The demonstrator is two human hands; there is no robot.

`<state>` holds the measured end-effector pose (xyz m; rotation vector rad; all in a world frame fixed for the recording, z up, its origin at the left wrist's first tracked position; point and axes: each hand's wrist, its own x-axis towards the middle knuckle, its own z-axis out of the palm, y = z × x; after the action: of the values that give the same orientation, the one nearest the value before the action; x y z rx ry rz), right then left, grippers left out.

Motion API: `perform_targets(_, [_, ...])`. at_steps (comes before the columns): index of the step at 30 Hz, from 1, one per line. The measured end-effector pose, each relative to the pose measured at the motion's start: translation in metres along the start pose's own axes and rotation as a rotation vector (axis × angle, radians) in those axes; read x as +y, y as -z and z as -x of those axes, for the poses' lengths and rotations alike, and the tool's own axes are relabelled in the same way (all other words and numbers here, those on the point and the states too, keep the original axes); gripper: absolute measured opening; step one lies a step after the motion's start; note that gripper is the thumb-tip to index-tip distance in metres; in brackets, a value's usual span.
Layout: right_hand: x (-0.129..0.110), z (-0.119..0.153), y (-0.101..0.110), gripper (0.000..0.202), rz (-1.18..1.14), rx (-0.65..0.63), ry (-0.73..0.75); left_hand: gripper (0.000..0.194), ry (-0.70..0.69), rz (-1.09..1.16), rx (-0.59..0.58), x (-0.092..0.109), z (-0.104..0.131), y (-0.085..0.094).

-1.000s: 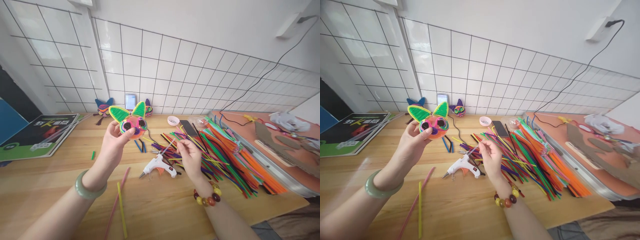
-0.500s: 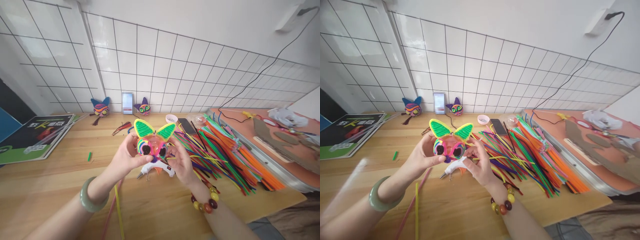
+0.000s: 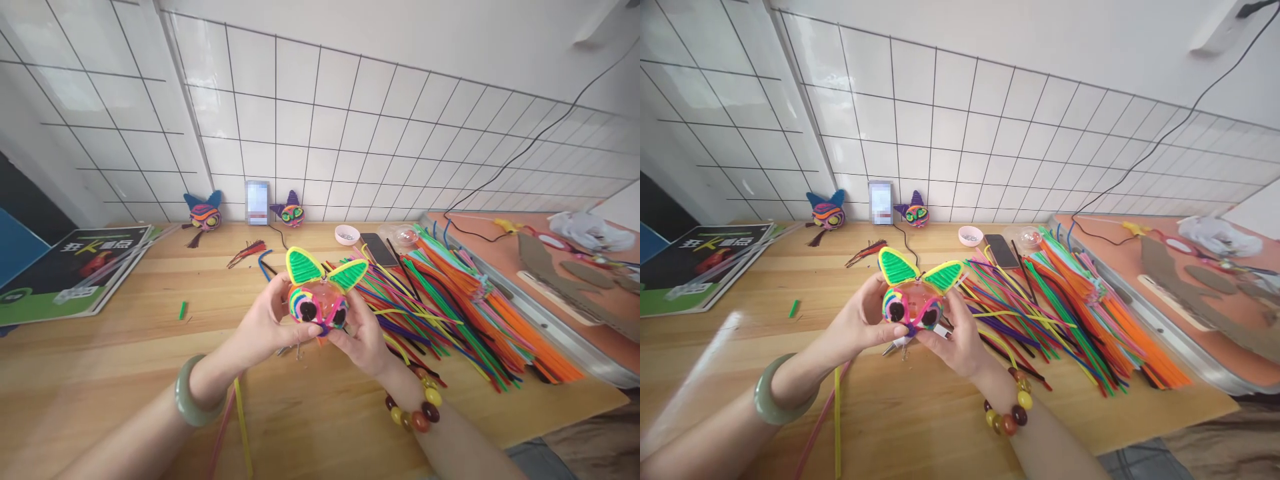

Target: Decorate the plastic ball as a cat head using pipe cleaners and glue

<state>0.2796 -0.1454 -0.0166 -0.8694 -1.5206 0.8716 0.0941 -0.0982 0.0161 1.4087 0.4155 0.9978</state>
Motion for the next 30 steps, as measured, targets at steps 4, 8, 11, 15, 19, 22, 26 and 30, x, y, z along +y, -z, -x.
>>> perform_targets(4, [0.0,-0.001,-0.003,0.049,-0.117,-0.02,-0.017,0.061,0.068,0.028,0.006,0.003,0.0,-0.002])
perform_targets(8, [0.001,-0.003,-0.006,0.049,-0.137,-0.019,-0.034,0.062,0.1,0.085,0.023,0.002,0.0,-0.005])
perform_targets(11, [0.003,-0.004,-0.001,0.05,-0.034,-0.012,-0.059,0.062,0.093,0.067,0.115,-0.001,-0.001,-0.007])
perform_targets(15, [-0.001,-0.003,0.01,0.05,0.278,0.244,0.118,0.065,0.079,-0.043,0.239,-0.005,-0.002,-0.007])
perform_targets(19, [-0.018,-0.001,0.007,0.013,0.539,0.312,0.349,0.064,-0.062,-0.419,0.335,-0.009,0.0,-0.005])
perform_targets(22, [-0.026,-0.001,-0.007,0.009,0.632,0.188,0.354,0.059,-0.211,-0.709,0.339,-0.012,0.002,-0.005])
perform_targets(26, [-0.024,-0.002,-0.023,0.008,0.687,0.176,0.301,0.059,-0.28,-0.937,0.335,-0.013,0.006,-0.008])
perform_targets(30, [-0.023,-0.003,-0.026,0.015,0.562,0.196,0.231,0.06,-0.341,-1.03,0.337,-0.013,0.008,-0.008])
